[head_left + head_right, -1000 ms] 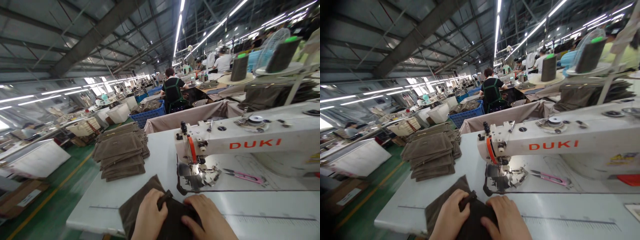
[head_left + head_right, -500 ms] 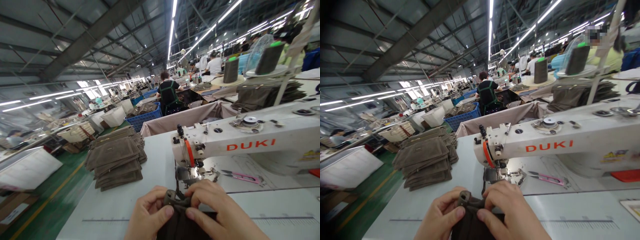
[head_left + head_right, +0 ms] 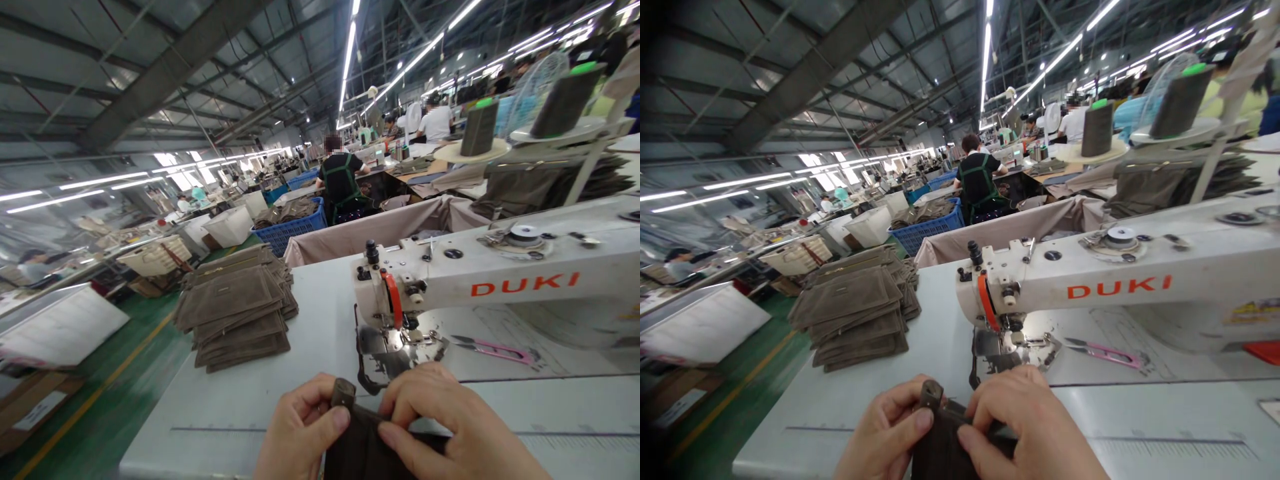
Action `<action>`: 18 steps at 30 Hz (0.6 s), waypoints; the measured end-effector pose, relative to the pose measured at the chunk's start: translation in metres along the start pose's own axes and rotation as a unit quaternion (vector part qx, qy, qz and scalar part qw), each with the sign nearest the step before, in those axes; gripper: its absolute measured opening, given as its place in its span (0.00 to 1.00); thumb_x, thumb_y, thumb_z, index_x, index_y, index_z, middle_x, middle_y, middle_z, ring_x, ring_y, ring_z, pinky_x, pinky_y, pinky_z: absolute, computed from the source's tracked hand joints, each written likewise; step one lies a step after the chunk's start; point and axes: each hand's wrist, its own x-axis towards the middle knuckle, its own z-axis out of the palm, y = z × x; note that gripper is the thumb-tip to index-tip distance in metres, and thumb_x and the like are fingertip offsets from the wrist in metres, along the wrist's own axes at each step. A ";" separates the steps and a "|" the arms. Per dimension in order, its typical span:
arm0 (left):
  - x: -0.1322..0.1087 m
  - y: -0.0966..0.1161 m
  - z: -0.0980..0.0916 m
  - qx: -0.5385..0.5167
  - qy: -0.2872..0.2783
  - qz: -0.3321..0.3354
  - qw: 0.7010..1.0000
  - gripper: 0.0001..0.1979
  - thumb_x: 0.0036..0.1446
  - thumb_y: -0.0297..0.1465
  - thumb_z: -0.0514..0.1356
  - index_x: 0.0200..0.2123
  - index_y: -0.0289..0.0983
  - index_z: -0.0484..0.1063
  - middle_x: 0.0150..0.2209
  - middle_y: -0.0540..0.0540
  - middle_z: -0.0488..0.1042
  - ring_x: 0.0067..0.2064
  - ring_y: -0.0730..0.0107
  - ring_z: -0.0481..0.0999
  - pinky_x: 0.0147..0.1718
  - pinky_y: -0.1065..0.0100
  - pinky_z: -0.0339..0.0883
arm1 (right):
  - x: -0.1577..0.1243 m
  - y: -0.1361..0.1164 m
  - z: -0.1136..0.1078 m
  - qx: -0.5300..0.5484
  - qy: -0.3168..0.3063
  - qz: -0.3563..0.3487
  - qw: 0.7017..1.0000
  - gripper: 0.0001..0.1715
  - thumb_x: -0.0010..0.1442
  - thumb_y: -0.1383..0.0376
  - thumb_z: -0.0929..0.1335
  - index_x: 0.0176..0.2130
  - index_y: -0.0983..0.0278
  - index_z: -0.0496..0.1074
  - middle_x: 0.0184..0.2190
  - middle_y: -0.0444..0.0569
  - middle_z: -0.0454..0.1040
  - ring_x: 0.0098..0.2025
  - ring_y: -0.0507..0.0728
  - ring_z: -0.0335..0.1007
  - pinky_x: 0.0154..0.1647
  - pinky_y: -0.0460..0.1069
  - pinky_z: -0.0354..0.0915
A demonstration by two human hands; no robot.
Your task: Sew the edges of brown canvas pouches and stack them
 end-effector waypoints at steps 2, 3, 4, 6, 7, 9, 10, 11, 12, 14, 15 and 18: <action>-0.001 0.009 -0.003 0.021 -0.037 -0.015 0.999 0.14 0.51 0.39 0.68 0.33 0.33 0.75 0.31 0.48 0.67 0.33 0.70 0.66 0.32 0.72 0.59 | 0.000 -0.003 0.003 0.016 -0.029 0.062 0.998 0.08 0.53 0.73 0.68 0.28 0.61 0.65 0.28 0.40 0.72 0.32 0.53 0.69 0.35 0.47 0.63; 0.000 0.017 -0.004 0.052 -0.061 -0.020 0.997 0.13 0.53 0.39 0.66 0.34 0.33 0.75 0.31 0.48 0.68 0.34 0.70 0.67 0.33 0.72 0.60 | -0.001 -0.004 0.005 0.040 -0.052 0.081 0.995 0.09 0.51 0.74 0.67 0.30 0.61 0.65 0.27 0.39 0.71 0.30 0.52 0.68 0.32 0.45 0.62; 0.001 0.024 -0.005 0.100 -0.086 -0.024 0.991 0.11 0.55 0.37 0.65 0.34 0.34 0.74 0.32 0.48 0.69 0.35 0.69 0.68 0.34 0.71 0.61 | -0.002 -0.003 0.008 0.071 -0.079 0.089 0.990 0.12 0.50 0.76 0.67 0.33 0.61 0.67 0.28 0.38 0.71 0.29 0.51 0.67 0.29 0.44 0.62; 0.010 0.036 -0.006 0.240 -0.132 -0.016 0.961 0.05 0.57 0.32 0.62 0.34 0.35 0.74 0.34 0.49 0.71 0.37 0.68 0.70 0.37 0.70 0.62 | -0.005 0.003 0.016 0.127 -0.124 0.055 0.983 0.16 0.51 0.76 0.66 0.39 0.60 0.70 0.31 0.40 0.73 0.32 0.51 0.69 0.31 0.42 0.64; 0.017 0.037 -0.006 0.323 -0.148 -0.002 0.935 0.03 0.57 0.29 0.61 0.33 0.36 0.73 0.34 0.50 0.72 0.38 0.68 0.71 0.38 0.70 0.63 | -0.007 0.009 0.020 0.142 -0.128 0.022 0.981 0.17 0.52 0.76 0.66 0.41 0.61 0.72 0.33 0.42 0.74 0.34 0.51 0.71 0.34 0.42 0.65; 0.038 0.028 -0.005 0.461 -0.157 0.030 0.873 0.02 0.57 0.25 0.60 0.33 0.37 0.73 0.35 0.51 0.73 0.39 0.68 0.72 0.39 0.70 0.64 | -0.011 0.026 0.031 0.128 -0.110 -0.033 0.985 0.19 0.55 0.77 0.64 0.44 0.61 0.74 0.38 0.44 0.76 0.40 0.52 0.73 0.41 0.43 0.66; 0.051 0.017 -0.005 0.508 -0.150 0.048 0.847 0.03 0.57 0.25 0.60 0.33 0.37 0.73 0.36 0.51 0.73 0.39 0.68 0.72 0.39 0.70 0.65 | -0.011 0.036 0.035 0.093 -0.096 -0.052 0.990 0.22 0.55 0.78 0.63 0.45 0.61 0.74 0.40 0.44 0.76 0.43 0.51 0.73 0.44 0.42 0.66; 0.064 0.005 -0.004 0.536 -0.136 0.062 0.831 0.03 0.56 0.24 0.60 0.33 0.37 0.73 0.36 0.50 0.74 0.40 0.67 0.73 0.40 0.69 0.65 | -0.011 0.046 0.039 0.039 -0.089 -0.066 0.993 0.25 0.54 0.79 0.63 0.47 0.61 0.73 0.42 0.44 0.76 0.44 0.50 0.73 0.45 0.41 0.66; 0.079 -0.009 -0.002 0.552 -0.122 0.074 0.821 0.03 0.56 0.24 0.61 0.33 0.37 0.73 0.37 0.48 0.74 0.41 0.65 0.73 0.42 0.67 0.66 | -0.009 0.057 0.042 -0.024 -0.085 -0.076 0.993 0.27 0.54 0.80 0.63 0.49 0.61 0.72 0.43 0.44 0.76 0.44 0.50 0.73 0.46 0.41 0.66; 0.107 -0.033 0.001 0.573 -0.078 0.100 0.810 0.04 0.56 0.23 0.61 0.35 0.36 0.74 0.40 0.45 0.74 0.46 0.60 0.72 0.48 0.61 0.64 | 0.000 0.077 0.046 -0.144 -0.078 -0.088 0.982 0.26 0.56 0.80 0.65 0.50 0.60 0.72 0.41 0.46 0.76 0.43 0.52 0.73 0.45 0.43 0.68; 0.120 -0.042 0.003 0.584 -0.053 0.114 0.802 0.05 0.56 0.23 0.61 0.37 0.36 0.74 0.42 0.43 0.74 0.48 0.57 0.70 0.50 0.58 0.63 | 0.007 0.086 0.046 -0.186 -0.072 -0.092 0.976 0.23 0.58 0.79 0.66 0.49 0.60 0.74 0.40 0.48 0.76 0.43 0.55 0.73 0.46 0.47 0.70; 0.153 -0.052 0.007 0.609 0.017 0.157 0.777 0.10 0.59 0.24 0.59 0.43 0.37 0.73 0.47 0.41 0.72 0.55 0.52 0.67 0.54 0.52 0.60 | 0.026 0.104 0.042 -0.251 -0.054 -0.105 0.961 0.17 0.60 0.75 0.67 0.49 0.65 0.75 0.42 0.57 0.74 0.48 0.66 0.69 0.48 0.60 0.69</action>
